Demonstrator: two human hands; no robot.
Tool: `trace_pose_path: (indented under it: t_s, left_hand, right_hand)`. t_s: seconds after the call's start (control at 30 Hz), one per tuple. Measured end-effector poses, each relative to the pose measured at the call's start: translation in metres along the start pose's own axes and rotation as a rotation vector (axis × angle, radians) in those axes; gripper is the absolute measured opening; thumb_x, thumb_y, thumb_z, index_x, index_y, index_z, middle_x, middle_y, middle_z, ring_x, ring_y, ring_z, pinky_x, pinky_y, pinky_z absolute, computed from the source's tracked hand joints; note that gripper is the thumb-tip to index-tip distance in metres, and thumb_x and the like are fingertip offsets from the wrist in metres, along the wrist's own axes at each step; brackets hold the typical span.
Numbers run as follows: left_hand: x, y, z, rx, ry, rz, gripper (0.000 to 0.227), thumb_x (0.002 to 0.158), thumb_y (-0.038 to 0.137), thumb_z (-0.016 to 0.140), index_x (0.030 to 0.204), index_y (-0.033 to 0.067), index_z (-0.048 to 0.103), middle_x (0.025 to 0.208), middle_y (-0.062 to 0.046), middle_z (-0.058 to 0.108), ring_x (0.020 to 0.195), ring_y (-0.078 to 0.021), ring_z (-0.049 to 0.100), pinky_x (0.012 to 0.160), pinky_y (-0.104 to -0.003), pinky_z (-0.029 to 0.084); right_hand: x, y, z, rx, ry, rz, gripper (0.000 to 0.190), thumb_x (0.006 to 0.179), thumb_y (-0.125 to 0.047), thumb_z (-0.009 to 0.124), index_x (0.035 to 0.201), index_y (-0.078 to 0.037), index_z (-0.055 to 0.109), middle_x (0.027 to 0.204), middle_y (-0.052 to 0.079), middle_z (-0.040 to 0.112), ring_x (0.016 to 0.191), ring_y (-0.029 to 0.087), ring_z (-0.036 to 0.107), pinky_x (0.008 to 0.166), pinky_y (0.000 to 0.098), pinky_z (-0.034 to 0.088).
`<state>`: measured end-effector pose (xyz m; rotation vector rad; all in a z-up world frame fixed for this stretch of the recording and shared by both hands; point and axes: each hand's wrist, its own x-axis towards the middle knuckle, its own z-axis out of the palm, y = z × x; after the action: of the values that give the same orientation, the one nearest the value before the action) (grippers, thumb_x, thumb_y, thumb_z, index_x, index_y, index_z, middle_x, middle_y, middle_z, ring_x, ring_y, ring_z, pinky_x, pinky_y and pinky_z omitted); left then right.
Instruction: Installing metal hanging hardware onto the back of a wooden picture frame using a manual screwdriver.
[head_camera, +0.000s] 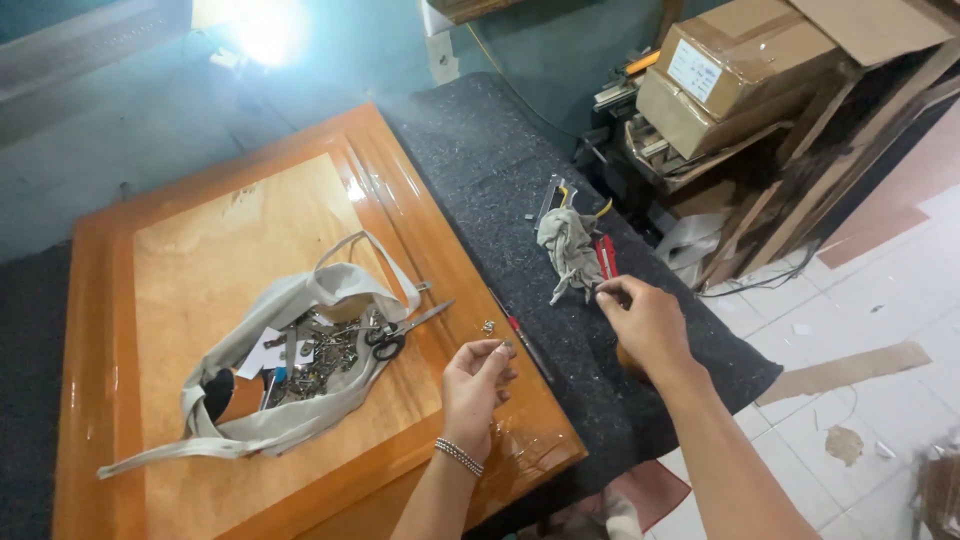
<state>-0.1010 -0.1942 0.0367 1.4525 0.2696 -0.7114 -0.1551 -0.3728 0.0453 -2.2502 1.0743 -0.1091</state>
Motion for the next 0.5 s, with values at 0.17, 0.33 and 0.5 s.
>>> trace_pose_path:
  t_s: [0.17, 0.33, 0.5]
  left_hand:
    - [0.006, -0.013, 0.006, -0.125, 0.067, 0.037, 0.008, 0.081, 0.012, 0.060, 0.088, 0.0079, 0.058, 0.085, -0.007, 0.068, 0.061, -0.0141, 0.057, 0.047, -0.023, 0.039]
    - [0.004, -0.015, -0.003, -0.147, 0.162, 0.101, 0.008, 0.079, 0.011, 0.062, 0.086, 0.0073, 0.059, 0.079, -0.006, 0.067, 0.060, -0.0130, 0.058, 0.044, -0.021, 0.038]
    - [-0.010, -0.007, -0.021, -0.124, 0.248, 0.078, 0.011, 0.081, 0.013, 0.060, 0.091, 0.0081, 0.061, 0.084, -0.005, 0.069, 0.066, -0.0133, 0.060, 0.050, -0.022, 0.043]
  right_hand:
    - [0.001, -0.018, 0.027, -0.008, -0.191, -0.190, 0.024, 0.080, -0.028, 0.056, 0.100, -0.017, 0.064, 0.092, 0.002, 0.067, 0.083, 0.017, 0.062, 0.070, 0.0307, 0.046]
    - [0.021, -0.017, 0.091, -0.211, -0.500, -0.234, 0.051, 0.082, -0.037, 0.051, 0.125, -0.011, 0.042, 0.114, 0.018, 0.054, 0.106, 0.035, 0.051, 0.083, 0.0412, 0.042]
    - [0.036, -0.016, 0.093, -0.300, -0.638, -0.204, 0.045, 0.080, -0.046, 0.049, 0.074, -0.003, 0.059, 0.084, 0.016, 0.064, 0.080, 0.031, 0.061, 0.065, 0.0368, 0.039]
